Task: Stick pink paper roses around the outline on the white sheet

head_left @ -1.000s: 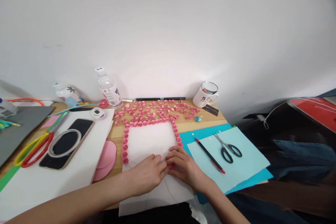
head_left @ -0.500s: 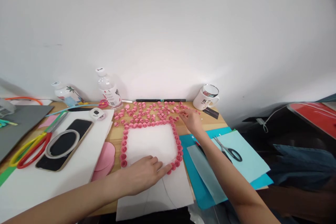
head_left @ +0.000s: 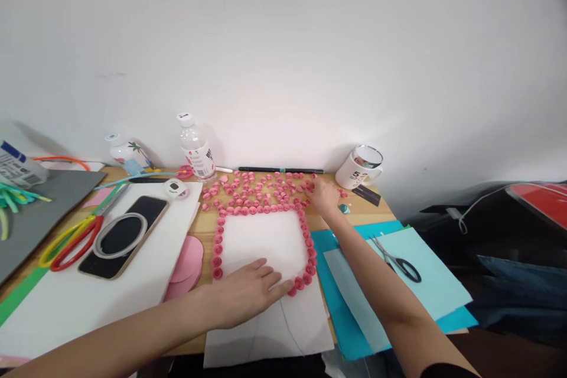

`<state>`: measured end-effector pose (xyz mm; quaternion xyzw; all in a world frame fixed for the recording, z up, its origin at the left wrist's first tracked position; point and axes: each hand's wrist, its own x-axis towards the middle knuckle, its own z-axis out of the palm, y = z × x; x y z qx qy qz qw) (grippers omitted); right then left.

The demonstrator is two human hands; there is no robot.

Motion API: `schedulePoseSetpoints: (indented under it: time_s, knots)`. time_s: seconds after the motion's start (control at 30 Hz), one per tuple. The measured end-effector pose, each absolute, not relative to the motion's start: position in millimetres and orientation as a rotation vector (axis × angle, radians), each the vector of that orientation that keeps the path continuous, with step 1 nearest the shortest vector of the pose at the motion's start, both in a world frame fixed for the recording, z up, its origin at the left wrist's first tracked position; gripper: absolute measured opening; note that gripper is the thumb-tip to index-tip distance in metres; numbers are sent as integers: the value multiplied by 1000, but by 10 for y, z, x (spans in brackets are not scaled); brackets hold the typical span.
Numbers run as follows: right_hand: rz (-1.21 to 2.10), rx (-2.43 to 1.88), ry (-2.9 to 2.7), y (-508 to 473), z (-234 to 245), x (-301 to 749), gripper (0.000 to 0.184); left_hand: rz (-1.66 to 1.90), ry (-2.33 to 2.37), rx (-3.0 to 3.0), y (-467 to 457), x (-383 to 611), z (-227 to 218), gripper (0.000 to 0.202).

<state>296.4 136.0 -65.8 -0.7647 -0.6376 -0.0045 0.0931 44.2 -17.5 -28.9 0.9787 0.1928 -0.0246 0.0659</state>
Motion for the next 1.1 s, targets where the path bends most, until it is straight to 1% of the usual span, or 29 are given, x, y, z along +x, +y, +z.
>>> schedulePoseSetpoints:
  time_s: [0.13,0.23,0.3,0.4,0.47,0.53,0.6,0.77,0.93,1.1]
  knots:
    - [-45,-2223,-1871,1191,-537,2978,19,-52,488,2935,-164,379,-227,50]
    - [0,-1999,-1858,827,-402,2915,14,-82,543,2922,-182,310,-184,54]
    - [122,-1742,-1868,465,-333,2813,10,-104,610,2908,-207,254,-179,55]
    - [377,-1463,-1979,-119,-306,2611,5,-80,687,2890,-255,178,-212,48]
    - [467,-1367,-2034,-425,-345,2496,9,-28,681,2891,-289,150,-239,43]
    - [479,-1328,-2075,-616,-416,2423,15,28,665,2891,-320,147,-253,41]
    - [430,-1315,-2120,-703,-494,2392,17,49,653,2889,-350,167,-248,41]
    - [287,-1317,-2216,-733,-621,2389,12,-53,621,2898,-417,252,-187,40]
    - [290,-1302,-2264,-752,-664,2402,11,-117,577,2888,-450,307,-142,38]
    - [318,-1280,-2262,-737,-722,2437,15,-83,515,2952,-435,350,-278,32]
